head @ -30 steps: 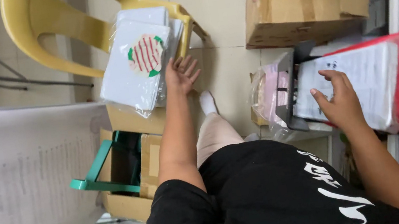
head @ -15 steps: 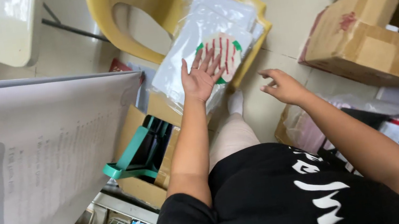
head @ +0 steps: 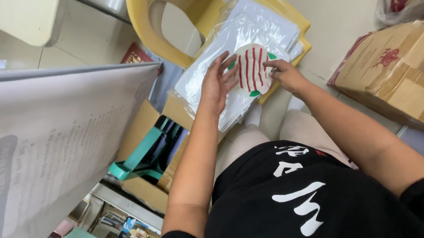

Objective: The person wipes the surface of a stack of white, plastic-wrapped items placed on a yellow chair using a striped cloth. They repeatedly rub the cloth over the plastic packaging, flip the stack over, and continue wiping the other side.

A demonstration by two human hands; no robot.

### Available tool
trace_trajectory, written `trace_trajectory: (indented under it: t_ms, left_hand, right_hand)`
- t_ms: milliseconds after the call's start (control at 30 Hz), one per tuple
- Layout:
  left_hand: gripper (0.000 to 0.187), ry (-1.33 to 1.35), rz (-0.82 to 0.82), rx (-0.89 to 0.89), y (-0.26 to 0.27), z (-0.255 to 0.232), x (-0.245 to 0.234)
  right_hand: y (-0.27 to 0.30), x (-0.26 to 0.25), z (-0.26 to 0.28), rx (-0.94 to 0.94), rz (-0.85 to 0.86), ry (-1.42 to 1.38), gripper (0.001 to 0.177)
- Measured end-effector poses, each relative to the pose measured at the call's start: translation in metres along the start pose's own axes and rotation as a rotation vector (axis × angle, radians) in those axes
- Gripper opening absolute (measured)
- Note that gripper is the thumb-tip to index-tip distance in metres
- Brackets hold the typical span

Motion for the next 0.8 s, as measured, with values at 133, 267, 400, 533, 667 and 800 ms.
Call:
trace_trajectory:
  t_ms: [133,267,400,533,667,800]
  left_hand:
    - [0.084,-0.516,-0.224,0.038,-0.042,0.005,-0.004]
    - [0.084,0.048,-0.284,-0.383,-0.066,0.05,0.079]
    - [0.063,0.45,0.133,-0.162,-0.149,0.114,0.164]
    - [0.052,0.166,0.084,-0.167,-0.17,0.07,0.245]
    - [0.055,0.27,0.021,-0.117,-0.182,0.053,0.29]
    - [0.062,0.611,0.096,-0.003,-0.202,0.061,0.325]
  right_hand:
    - [0.059,-0.06,0.094,-0.183,0.107,-0.201,0.042]
    - [0.098,-0.134,0.155,-0.275,0.395,-0.646,0.039]
    - [0.086,-0.23,0.151,-0.224,0.395,-0.914,0.039]
    - [0.067,-0.322,0.144,-0.212,0.035,-0.695,0.04]
    - [0.163,-0.349,0.254,-0.676,-0.673,0.059,0.051]
    - [0.174,-0.281,0.294,-1.086,-0.553,0.513,0.059]
Point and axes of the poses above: each hand's wrist, its own y-axis away from the middle knuckle, its own x-axis out of the palm, z = x × y, the point moved 8 cm from there along -y, towards the middle knuckle, and after that the axes turned 13 degrees about x, right-handed, at the moved point
